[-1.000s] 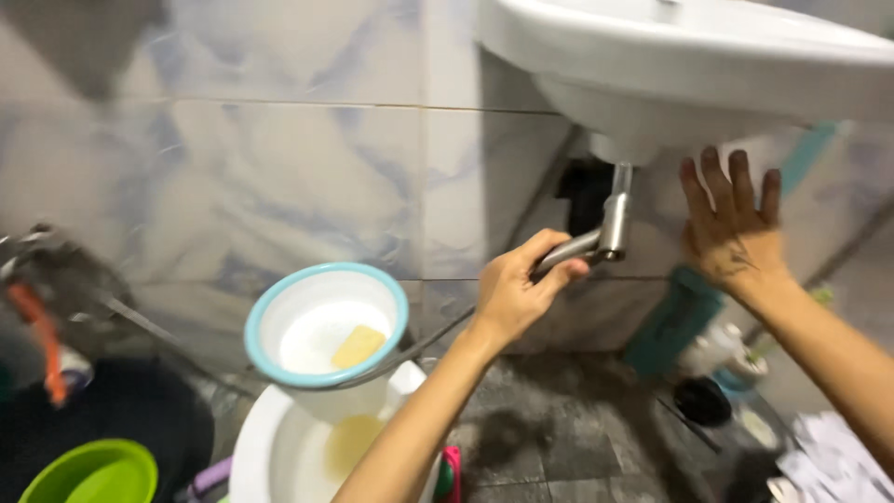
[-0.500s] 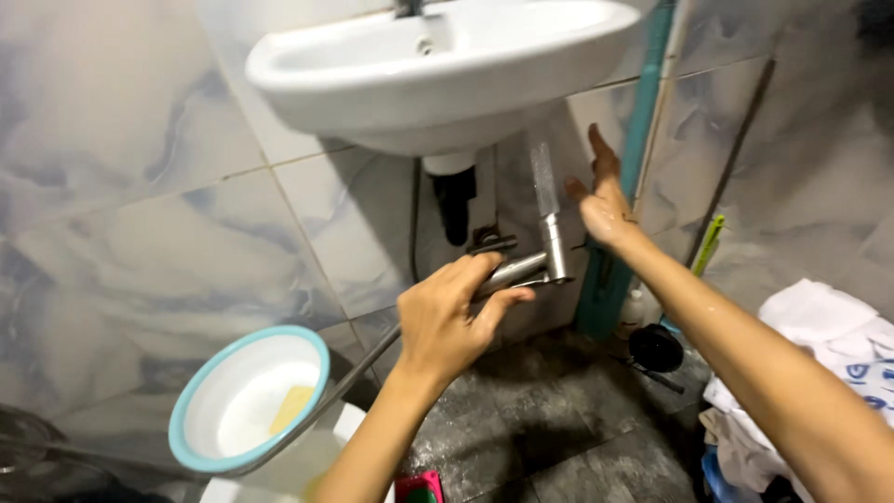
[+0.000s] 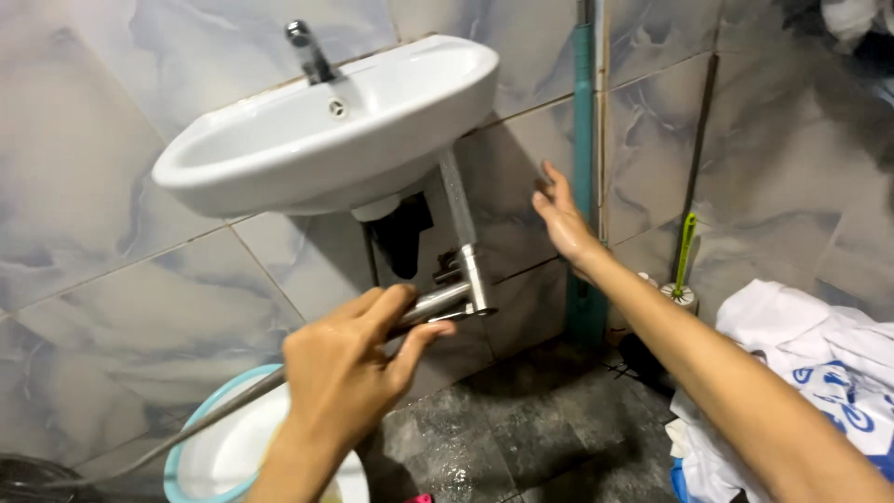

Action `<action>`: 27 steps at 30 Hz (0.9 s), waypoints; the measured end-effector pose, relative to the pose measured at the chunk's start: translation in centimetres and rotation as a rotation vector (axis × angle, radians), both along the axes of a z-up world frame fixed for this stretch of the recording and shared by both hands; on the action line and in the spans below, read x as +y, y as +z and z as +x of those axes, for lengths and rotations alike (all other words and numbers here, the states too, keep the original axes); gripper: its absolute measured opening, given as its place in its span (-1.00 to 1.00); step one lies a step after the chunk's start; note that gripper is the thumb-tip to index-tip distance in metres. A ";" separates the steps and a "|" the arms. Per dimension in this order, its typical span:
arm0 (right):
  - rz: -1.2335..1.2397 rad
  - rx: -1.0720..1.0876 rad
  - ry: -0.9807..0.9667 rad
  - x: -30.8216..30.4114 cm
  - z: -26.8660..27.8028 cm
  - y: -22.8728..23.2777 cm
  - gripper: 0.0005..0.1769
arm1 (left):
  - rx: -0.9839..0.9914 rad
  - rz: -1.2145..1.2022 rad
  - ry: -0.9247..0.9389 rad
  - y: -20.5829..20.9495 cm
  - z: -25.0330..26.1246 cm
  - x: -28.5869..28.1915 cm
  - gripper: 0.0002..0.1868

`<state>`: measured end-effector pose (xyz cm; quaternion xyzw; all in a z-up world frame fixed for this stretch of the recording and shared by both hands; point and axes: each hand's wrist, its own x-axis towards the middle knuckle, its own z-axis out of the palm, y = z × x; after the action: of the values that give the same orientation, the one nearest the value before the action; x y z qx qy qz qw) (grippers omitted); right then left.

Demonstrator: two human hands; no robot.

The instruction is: Rinsing a bathroom sink with a sprayer, organizing toiletries from the floor into a holder, and washing hands.

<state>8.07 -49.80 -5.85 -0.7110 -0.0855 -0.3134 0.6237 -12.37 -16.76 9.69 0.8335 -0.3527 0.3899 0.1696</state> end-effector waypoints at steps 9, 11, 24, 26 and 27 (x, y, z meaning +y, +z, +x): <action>0.489 0.088 0.394 4.1 0.6 0.5 -0.07 | -0.038 0.192 0.043 -0.9 0.1 -0.9 -0.57; 0.477 0.153 0.387 4.5 0.5 -0.2 -0.05 | -0.034 0.201 0.024 -1.6 0.3 -1.2 -0.55; 0.403 0.108 0.345 3.2 -4.6 4.0 -0.30 | -0.060 0.127 0.019 -2.6 0.5 -2.3 -0.53; 0.390 0.076 0.372 2.7 -4.4 4.2 -0.31 | -0.074 0.107 0.006 -2.6 0.5 -2.3 -0.55; 0.388 0.041 0.392 2.6 -4.3 4.4 -0.32 | -0.088 0.096 -0.016 -2.6 0.5 -2.2 -0.56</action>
<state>3.75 -47.20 -1.47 -0.5543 -0.1470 -0.1828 0.7986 -11.86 -18.96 7.08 0.8199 -0.3847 0.4075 0.1168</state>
